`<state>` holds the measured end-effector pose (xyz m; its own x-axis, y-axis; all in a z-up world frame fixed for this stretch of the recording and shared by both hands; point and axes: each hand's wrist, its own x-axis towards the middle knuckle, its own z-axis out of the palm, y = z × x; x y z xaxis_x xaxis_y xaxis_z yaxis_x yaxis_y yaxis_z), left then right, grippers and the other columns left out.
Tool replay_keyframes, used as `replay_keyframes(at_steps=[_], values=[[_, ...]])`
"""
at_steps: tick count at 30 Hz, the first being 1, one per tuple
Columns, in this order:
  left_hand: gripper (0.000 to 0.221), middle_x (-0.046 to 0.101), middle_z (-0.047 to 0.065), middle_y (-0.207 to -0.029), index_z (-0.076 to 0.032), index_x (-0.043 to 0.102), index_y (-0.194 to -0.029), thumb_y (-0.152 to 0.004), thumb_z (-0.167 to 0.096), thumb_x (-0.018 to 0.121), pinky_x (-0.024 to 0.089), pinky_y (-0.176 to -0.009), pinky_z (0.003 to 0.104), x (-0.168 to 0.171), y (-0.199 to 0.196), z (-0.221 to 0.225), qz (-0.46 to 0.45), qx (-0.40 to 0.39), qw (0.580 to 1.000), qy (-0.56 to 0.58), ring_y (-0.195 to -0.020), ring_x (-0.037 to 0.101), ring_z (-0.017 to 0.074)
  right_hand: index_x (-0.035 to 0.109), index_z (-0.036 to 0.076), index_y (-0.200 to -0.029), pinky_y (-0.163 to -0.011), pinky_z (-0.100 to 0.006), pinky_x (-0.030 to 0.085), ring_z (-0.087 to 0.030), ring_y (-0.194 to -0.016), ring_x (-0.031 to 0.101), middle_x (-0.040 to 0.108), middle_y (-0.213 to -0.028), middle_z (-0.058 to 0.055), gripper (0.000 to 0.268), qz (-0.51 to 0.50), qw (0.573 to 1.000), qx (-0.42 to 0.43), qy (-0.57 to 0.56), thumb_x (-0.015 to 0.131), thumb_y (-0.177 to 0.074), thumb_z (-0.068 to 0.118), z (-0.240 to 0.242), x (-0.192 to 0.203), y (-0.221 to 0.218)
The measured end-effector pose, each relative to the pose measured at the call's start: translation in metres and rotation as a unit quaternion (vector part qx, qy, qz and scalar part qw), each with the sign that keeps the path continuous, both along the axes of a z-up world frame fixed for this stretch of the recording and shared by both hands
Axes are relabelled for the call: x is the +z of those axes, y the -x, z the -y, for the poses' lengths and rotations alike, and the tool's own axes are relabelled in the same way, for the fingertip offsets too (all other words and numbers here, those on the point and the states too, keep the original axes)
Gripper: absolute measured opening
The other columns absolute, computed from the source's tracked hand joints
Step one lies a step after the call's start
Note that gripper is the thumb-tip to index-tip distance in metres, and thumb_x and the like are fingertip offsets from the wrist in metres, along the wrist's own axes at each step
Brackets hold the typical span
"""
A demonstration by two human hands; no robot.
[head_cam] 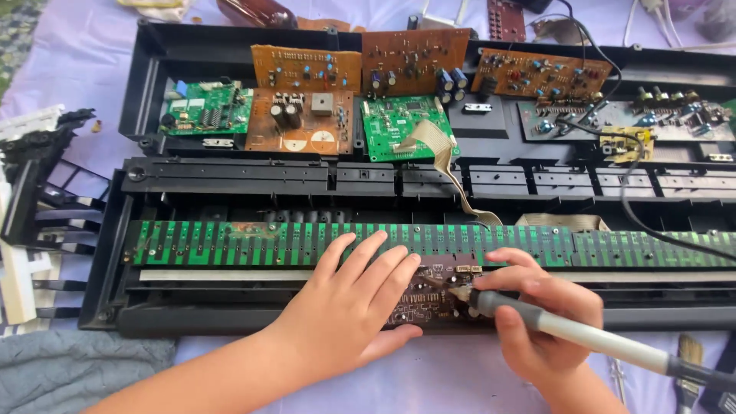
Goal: Soldering components on a circuit board during an electronic keyboard repair
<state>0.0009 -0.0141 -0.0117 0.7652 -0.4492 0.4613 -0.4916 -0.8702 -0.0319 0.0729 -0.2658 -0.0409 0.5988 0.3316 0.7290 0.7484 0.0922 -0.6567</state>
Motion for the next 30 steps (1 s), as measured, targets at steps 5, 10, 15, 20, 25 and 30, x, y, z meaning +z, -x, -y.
replay_keyframes(at_steps=[5, 10, 15, 20, 25, 30], values=[[0.073, 0.058, 0.012, -0.137, -0.005, 0.055, -0.138, -0.094, -0.063, 0.062, 0.037, -0.112, 0.054, -0.0038, -0.0032, -0.0028, -0.041, -0.013, 0.998, 0.052, -0.132, 0.052, 0.0361, 0.037, 0.015, -0.126, -0.101, -0.059, 0.062, -0.026, -0.080, 0.074, 0.063, -0.087, -0.020, 0.033, 0.017, 1.000, -0.020, -0.007, 0.056, -0.100, 0.013, -0.0012, -0.0031, -0.0015], [0.073, 0.056, 0.016, -0.138, -0.001, 0.055, -0.134, -0.093, -0.060, 0.066, 0.038, -0.112, 0.055, -0.0031, -0.0014, -0.0059, -0.051, -0.029, 0.994, 0.089, -0.131, 0.051, 0.0410, 0.035, 0.014, -0.124, -0.102, -0.059, 0.061, -0.028, -0.081, 0.074, 0.065, -0.089, -0.024, 0.033, 0.027, 0.999, -0.020, 0.017, 0.057, -0.099, 0.012, -0.0011, -0.0046, 0.0005], [0.071, 0.058, 0.016, -0.135, -0.001, 0.057, -0.132, -0.095, -0.061, 0.063, 0.036, -0.112, 0.055, -0.0028, -0.0016, -0.0057, -0.051, -0.029, 0.995, 0.075, -0.131, 0.051, 0.0403, 0.034, 0.016, -0.128, -0.098, -0.058, 0.062, -0.028, -0.079, 0.072, 0.064, -0.089, -0.024, 0.033, 0.041, 0.999, -0.020, -0.001, 0.055, -0.101, 0.016, -0.0031, -0.0045, -0.0010], [0.074, 0.060, 0.013, -0.133, -0.002, 0.055, -0.135, -0.094, -0.062, 0.064, 0.039, -0.110, 0.054, -0.0016, -0.0005, -0.0046, -0.033, -0.027, 0.998, 0.044, -0.130, 0.054, 0.0366, 0.033, 0.015, -0.128, -0.098, -0.057, 0.061, -0.028, -0.079, 0.071, 0.063, -0.088, -0.023, 0.033, 0.047, 0.998, -0.030, -0.001, 0.054, -0.102, 0.017, -0.0027, -0.0075, 0.0001], [0.072, 0.060, 0.012, -0.133, -0.004, 0.056, -0.136, -0.094, -0.061, 0.065, 0.039, -0.109, 0.054, 0.0006, 0.0000, -0.0050, -0.033, -0.032, 0.998, 0.044, -0.130, 0.054, 0.0365, 0.034, 0.015, -0.130, -0.097, -0.055, 0.061, -0.027, -0.080, 0.070, 0.063, -0.088, -0.022, 0.033, 0.051, 0.998, -0.035, -0.014, 0.053, -0.103, 0.018, -0.0073, -0.0038, 0.0010], [0.071, 0.062, 0.013, -0.134, -0.002, 0.058, -0.136, -0.097, -0.062, 0.060, 0.038, -0.108, 0.055, -0.0044, 0.0002, -0.0053, -0.019, -0.035, 0.999, 0.022, -0.131, 0.053, 0.0373, 0.039, 0.014, -0.128, -0.098, -0.054, 0.063, -0.024, -0.078, 0.074, 0.063, -0.089, -0.015, 0.029, 0.047, 0.998, -0.031, -0.005, 0.054, -0.104, 0.018, -0.0063, -0.0029, -0.0001]])
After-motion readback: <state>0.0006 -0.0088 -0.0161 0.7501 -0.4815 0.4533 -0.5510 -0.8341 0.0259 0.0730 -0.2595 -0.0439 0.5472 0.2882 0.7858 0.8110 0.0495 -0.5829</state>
